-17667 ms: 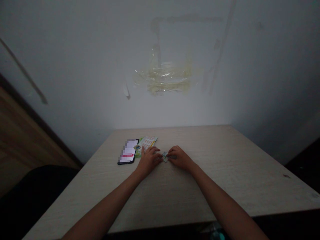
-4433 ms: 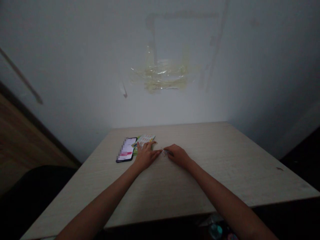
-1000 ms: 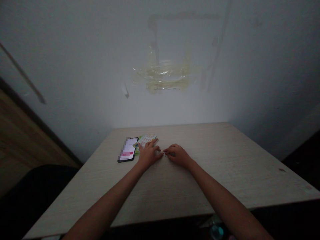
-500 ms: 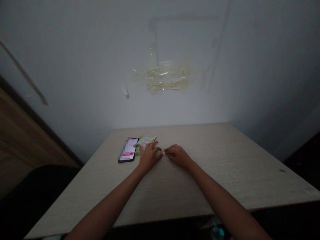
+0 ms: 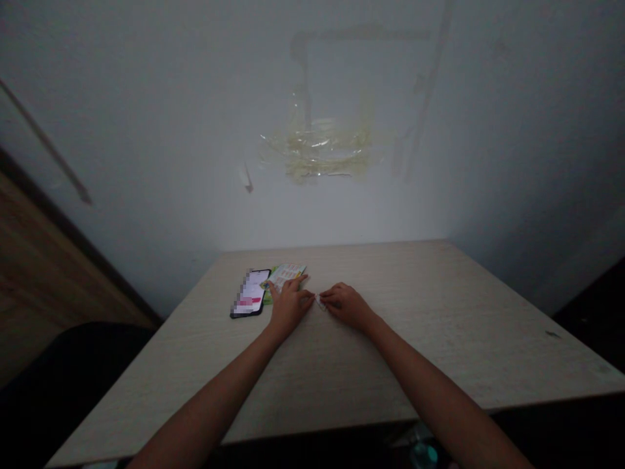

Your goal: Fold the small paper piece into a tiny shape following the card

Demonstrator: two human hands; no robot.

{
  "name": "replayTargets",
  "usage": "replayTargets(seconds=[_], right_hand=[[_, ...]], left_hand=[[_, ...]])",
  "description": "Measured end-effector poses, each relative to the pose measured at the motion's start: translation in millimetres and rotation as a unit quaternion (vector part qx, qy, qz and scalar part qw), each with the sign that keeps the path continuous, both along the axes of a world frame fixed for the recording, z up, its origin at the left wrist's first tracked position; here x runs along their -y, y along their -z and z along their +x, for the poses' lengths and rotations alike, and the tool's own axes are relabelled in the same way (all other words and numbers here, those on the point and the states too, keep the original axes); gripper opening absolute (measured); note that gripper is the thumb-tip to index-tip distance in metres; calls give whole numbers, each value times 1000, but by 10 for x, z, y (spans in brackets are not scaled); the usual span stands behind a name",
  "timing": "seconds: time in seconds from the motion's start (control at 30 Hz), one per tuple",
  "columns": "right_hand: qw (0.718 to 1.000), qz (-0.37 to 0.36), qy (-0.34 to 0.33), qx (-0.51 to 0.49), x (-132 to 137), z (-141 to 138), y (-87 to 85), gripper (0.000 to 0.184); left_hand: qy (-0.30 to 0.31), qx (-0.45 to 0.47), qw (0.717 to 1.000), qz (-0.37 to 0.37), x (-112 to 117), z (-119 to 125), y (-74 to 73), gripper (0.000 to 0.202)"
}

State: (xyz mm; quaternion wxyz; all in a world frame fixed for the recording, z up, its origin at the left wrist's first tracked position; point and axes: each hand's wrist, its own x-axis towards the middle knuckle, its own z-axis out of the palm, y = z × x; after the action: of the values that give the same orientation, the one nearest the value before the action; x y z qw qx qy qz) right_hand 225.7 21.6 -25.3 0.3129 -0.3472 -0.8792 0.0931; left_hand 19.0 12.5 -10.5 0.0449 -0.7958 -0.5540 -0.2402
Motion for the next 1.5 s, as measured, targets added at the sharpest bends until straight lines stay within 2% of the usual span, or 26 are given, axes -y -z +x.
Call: replayTargets(seconds=[0.17, 0.33, 0.53, 0.67, 0.9, 1.5], right_hand=[[1000, 1, -5, 10, -16, 7, 14, 26], [1000, -4, -3, 10, -34, 10, 32, 26], [1000, -2, -3, 6, -29, 9, 33, 25], [1000, -1, 0, 4, -25, 5, 35, 26], [1000, 0, -4, 5, -57, 9, 66, 26], [1000, -12, -14, -22, -122, 9, 105, 22]], left_hand=[[-16, 1, 1000, -4, -27, 24, -11, 15], [-4, 5, 1000, 17, -50, 54, -15, 13], [-4, 12, 1000, -20, -49, 45, -58, 13], [1, 2, 1000, -15, -53, 40, -73, 11], [10, -1, 1000, 12, -70, 40, -28, 11], [10, -5, 1000, -2, -8, 32, 32, 16]])
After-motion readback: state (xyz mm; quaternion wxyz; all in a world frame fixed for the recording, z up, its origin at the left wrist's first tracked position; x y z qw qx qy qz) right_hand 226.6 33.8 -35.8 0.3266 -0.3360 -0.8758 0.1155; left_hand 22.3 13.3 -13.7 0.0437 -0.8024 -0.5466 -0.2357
